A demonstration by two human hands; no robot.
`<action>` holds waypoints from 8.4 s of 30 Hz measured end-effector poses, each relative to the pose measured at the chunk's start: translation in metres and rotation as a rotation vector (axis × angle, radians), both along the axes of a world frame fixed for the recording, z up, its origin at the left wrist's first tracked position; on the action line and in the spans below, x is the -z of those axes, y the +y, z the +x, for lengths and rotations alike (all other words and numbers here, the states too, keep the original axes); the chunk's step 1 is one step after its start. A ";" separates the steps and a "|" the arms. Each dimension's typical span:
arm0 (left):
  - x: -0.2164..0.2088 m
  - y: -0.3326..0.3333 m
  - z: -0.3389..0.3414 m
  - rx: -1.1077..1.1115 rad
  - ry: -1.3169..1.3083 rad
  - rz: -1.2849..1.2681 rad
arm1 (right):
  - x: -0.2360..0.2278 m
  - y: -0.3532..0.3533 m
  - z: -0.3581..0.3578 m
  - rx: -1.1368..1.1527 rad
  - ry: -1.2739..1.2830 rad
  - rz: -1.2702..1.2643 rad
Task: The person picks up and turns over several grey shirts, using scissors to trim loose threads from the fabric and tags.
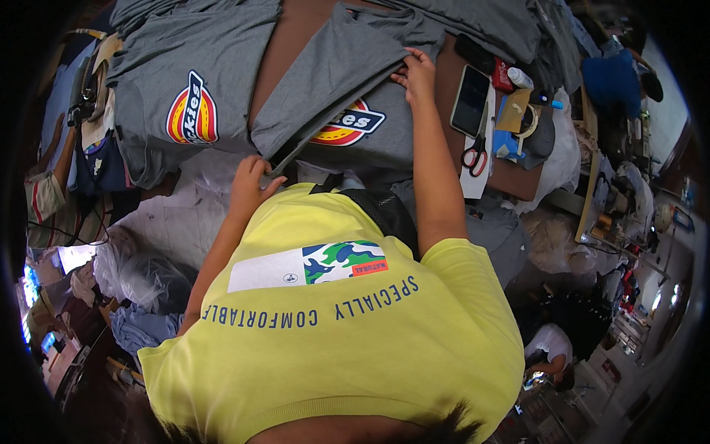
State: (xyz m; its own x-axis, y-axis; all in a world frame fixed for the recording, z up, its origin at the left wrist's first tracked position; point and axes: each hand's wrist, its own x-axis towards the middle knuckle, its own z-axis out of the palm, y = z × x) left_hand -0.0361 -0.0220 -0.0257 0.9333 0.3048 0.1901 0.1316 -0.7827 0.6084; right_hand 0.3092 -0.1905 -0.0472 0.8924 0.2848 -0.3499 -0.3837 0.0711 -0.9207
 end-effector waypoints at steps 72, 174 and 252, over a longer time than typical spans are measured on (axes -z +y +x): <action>-0.005 0.185 0.015 -0.512 0.461 -0.259 | 0.010 -0.066 -0.052 -0.264 -1.061 -1.052; 0.002 0.188 0.314 0.138 0.037 0.527 | -0.009 -0.019 0.111 -0.194 -1.321 -1.407; 0.029 0.056 0.345 0.199 0.059 -0.881 | -0.013 0.047 0.032 -0.271 0.313 0.105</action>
State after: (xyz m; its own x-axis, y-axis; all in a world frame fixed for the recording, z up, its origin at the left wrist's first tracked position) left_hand 0.3089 0.0338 -0.0543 0.9851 0.1490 -0.0856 0.0937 -0.0487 0.9944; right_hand 0.3408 -0.1436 -0.0339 0.6361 0.5430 -0.5483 -0.6611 0.0170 -0.7501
